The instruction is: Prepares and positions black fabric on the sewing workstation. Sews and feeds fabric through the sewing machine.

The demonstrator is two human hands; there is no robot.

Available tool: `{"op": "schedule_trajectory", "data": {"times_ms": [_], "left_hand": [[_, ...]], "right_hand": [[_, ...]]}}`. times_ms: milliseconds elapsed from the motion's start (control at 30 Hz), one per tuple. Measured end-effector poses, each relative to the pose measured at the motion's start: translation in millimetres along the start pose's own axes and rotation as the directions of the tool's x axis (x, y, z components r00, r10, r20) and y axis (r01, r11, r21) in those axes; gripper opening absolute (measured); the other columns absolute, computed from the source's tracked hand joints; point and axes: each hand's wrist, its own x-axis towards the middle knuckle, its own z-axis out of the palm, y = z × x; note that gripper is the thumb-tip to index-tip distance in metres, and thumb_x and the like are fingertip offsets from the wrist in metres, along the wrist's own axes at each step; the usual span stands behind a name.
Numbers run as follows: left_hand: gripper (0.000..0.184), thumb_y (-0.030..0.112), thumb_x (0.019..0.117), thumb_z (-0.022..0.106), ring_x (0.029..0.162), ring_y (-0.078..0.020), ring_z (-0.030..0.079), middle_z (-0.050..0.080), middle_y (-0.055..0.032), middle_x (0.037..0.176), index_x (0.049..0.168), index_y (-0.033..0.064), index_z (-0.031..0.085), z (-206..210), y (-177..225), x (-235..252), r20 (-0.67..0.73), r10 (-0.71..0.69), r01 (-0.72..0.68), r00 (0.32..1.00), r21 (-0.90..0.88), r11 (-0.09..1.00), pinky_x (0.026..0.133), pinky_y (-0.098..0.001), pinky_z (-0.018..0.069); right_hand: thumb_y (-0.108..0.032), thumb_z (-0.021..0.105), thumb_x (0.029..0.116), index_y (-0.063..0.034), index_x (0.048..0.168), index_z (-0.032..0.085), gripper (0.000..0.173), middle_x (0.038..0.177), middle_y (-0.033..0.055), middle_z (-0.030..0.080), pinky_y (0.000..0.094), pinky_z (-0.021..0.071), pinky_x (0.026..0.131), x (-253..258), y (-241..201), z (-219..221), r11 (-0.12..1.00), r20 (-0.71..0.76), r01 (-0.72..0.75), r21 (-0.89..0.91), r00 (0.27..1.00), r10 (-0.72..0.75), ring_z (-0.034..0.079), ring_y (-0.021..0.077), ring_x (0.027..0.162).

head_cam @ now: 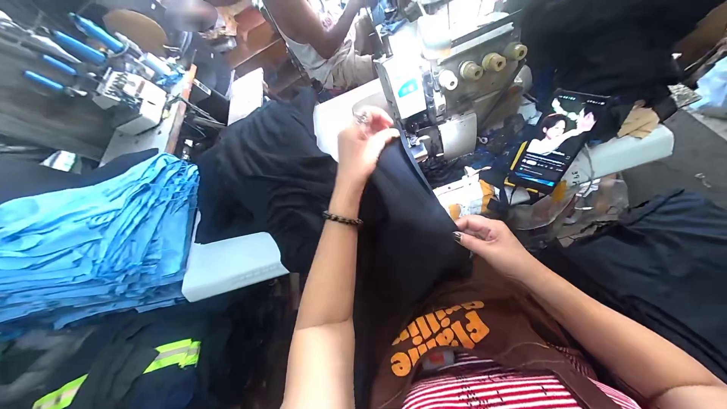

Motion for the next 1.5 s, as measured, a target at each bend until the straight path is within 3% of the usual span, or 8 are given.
{"op": "schedule_trajectory", "data": {"times_ms": [100,267,467,633,1000,1133,1200,1500], "left_hand": [[0.017,0.014,0.0883,0.077,0.088,-0.0179,0.067,0.072,-0.0087,0.098,0.099,0.0028,0.072,29,-32,-12,0.02,-0.111,0.106,0.994,0.172,0.979,0.081,-0.0417,0.054],[0.017,0.02,0.0982,0.068,0.107,-0.0357,0.063,0.07,-0.0161,0.108,0.098,0.0055,0.077,41,-20,-29,-0.035,0.079,-0.047,0.996,0.543,0.838,0.095,-0.0513,0.0494],[0.035,0.015,0.1058,0.051,0.13,-0.0295,0.06,0.066,-0.0119,0.138,0.137,0.0072,0.065,88,18,-84,-0.088,-0.036,0.092,0.995,0.795,0.599,0.113,-0.0504,0.0401],[0.042,0.011,0.1043,0.049,0.133,-0.0332,0.057,0.063,-0.0162,0.14,0.145,0.01,0.059,101,25,-81,-0.065,-0.067,0.093,0.996,0.785,0.613,0.114,-0.0492,0.0384],[0.04,0.015,0.1078,0.047,0.138,-0.0329,0.052,0.057,-0.0163,0.147,0.144,-0.0005,0.049,52,21,-42,0.057,-0.309,0.229,0.949,0.55,0.804,0.122,-0.0542,0.0302],[0.045,0.021,0.1077,0.049,0.134,-0.0414,0.054,0.059,-0.0228,0.14,0.148,0.0013,0.044,39,0,-1,0.094,-0.489,0.342,0.867,0.602,0.722,0.114,-0.0556,0.0405],[0.043,0.02,0.1054,0.051,0.123,-0.0452,0.06,0.064,-0.0265,0.129,0.144,0.0002,0.049,37,-24,22,0.081,-0.485,0.33,0.871,0.636,0.698,0.102,-0.0605,0.0465],[0.044,0.017,0.1073,0.04,0.117,-0.047,0.064,0.067,-0.0296,0.12,0.146,-0.0017,0.045,32,-87,87,0.001,-0.421,0.244,0.907,0.813,0.529,0.098,-0.0608,0.0485]], "right_hand": [[-0.008,0.061,0.099,-0.0016,0.112,0.066,0.016,0.095,-0.0008,0.071,0.0205,0.0557,0.076,6,27,-4,0.99,-0.029,-0.134,0.042,0.99,0.135,0.066,0.0019,0.083],[-0.001,0.076,0.0855,0.0036,0.12,0.065,0.037,0.113,0.0067,0.073,0.027,0.0589,0.094,21,47,4,0.983,0.177,-0.183,0.008,0.968,0.179,0.07,0.0071,0.103],[-0.014,0.07,0.0948,0.0011,0.093,0.074,0.016,0.089,0.0075,0.072,0.0277,0.0543,0.08,-6,55,-6,0.964,0.393,-0.144,-0.222,0.892,0.224,0.066,0.0055,0.084],[-0.008,0.069,0.0943,-0.0003,0.098,0.076,0.01,0.094,-0.0019,0.075,0.0154,0.0543,0.084,-20,47,-11,0.973,0.474,-0.229,0.041,0.861,0.183,0.065,-0.0064,0.09],[-0.003,0.071,0.0918,-0.0089,0.099,0.076,0.011,0.096,-0.0047,0.076,0.0245,0.0591,0.084,20,46,-6,0.804,0.438,-0.367,0.467,0.887,0.15,0.07,0.0025,0.091],[-0.005,0.069,0.0937,-0.0075,0.097,0.074,0.007,0.093,-0.0045,0.075,0.0244,0.0582,0.083,54,34,-9,0.844,0.363,-0.334,0.42,0.914,0.181,0.069,0.0023,0.088],[-0.004,0.067,0.0943,-0.0057,0.097,0.075,0.009,0.092,-0.0034,0.075,0.0244,0.0587,0.084,70,26,-10,0.858,0.33,-0.323,0.398,0.924,0.194,0.07,0.0026,0.088],[0.003,0.066,0.0929,-0.0037,0.089,0.073,0.011,0.083,0.0008,0.072,0.0239,0.0579,0.075,102,15,-12,0.863,0.258,-0.336,0.376,0.933,0.251,0.067,0.0053,0.078]]}}
